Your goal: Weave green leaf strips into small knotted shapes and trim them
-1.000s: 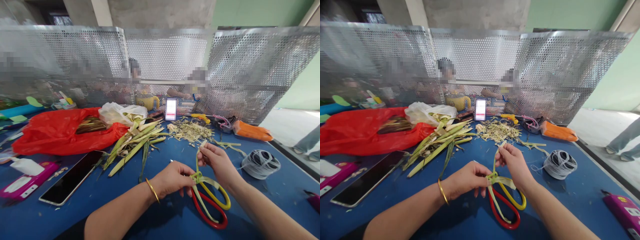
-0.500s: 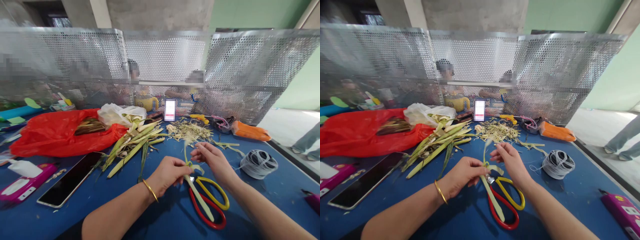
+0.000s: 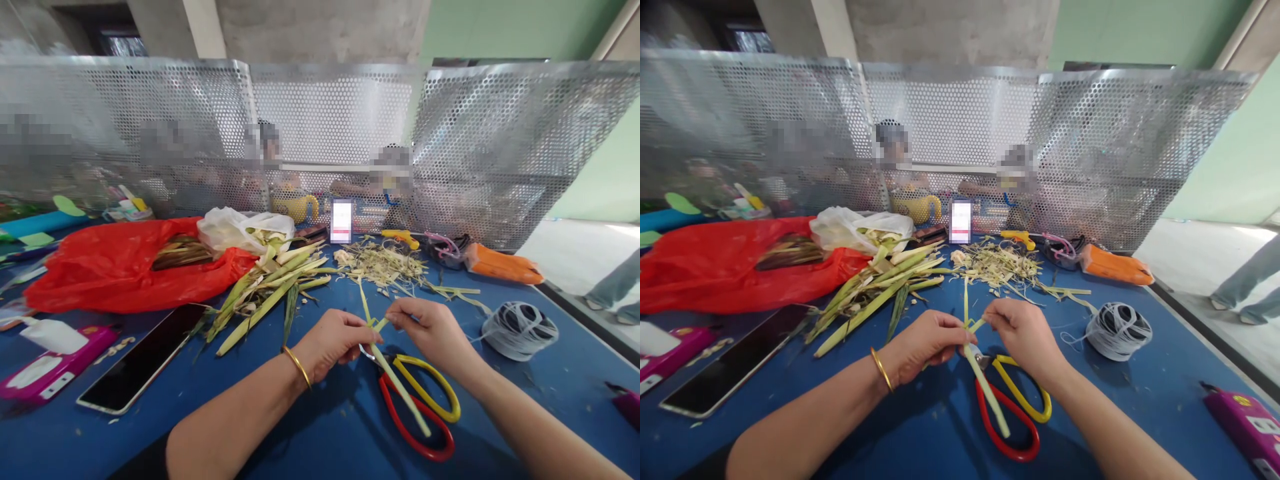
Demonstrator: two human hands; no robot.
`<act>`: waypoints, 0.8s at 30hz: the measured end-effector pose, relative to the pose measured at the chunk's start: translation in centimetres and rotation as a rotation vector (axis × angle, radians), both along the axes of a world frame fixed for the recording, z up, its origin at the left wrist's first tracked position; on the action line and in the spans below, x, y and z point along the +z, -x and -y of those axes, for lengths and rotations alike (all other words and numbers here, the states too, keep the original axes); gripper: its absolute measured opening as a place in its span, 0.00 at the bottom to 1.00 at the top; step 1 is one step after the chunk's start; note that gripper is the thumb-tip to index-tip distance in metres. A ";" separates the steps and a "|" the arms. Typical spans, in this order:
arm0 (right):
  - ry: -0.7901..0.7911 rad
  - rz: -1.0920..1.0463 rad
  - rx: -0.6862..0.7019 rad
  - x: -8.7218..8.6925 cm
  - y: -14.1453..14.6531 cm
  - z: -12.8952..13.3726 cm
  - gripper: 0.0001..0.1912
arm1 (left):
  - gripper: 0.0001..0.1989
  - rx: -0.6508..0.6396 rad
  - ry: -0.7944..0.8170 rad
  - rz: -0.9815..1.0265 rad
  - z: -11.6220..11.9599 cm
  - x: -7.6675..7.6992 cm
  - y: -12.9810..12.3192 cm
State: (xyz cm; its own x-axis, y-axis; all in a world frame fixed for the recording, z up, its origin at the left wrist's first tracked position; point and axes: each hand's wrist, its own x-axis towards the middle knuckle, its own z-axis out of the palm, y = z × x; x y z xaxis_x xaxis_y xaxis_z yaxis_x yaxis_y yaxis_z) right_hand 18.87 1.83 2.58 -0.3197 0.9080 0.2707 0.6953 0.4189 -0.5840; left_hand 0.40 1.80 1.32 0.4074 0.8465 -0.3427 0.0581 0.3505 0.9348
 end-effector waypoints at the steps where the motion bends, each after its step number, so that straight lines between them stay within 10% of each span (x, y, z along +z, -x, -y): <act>1: -0.014 0.007 -0.028 -0.1 0.0 0.0 0.13 | 0.09 -0.003 -0.002 0.009 0.0 0.0 0.0; 6: -0.004 0.098 -0.094 -0.1 -0.4 -0.1 0.14 | 0.08 0.037 0.002 0.015 0.0 -0.2 -0.1; 10: -0.393 0.266 -0.101 0.7 0.0 0.7 0.11 | 0.10 0.127 0.060 0.059 0.0 -0.7 -0.5; 17: -0.694 0.653 0.471 -1.4 3.3 3.1 0.10 | 0.15 0.271 0.172 0.281 0.3 -1.9 -1.2; 24: -0.696 0.538 0.318 -2.5 3.0 2.8 0.12 | 0.15 0.133 0.095 0.306 0.2 -0.7 -0.4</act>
State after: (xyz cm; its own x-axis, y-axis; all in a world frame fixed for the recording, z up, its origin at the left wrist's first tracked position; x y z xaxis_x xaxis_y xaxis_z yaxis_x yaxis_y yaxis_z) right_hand 15.87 -0.97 0.04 -0.7658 0.4452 0.4640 0.5916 0.7705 0.2372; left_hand 0.77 1.55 0.58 0.3922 0.8692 -0.3012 -0.2722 0.4224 0.8646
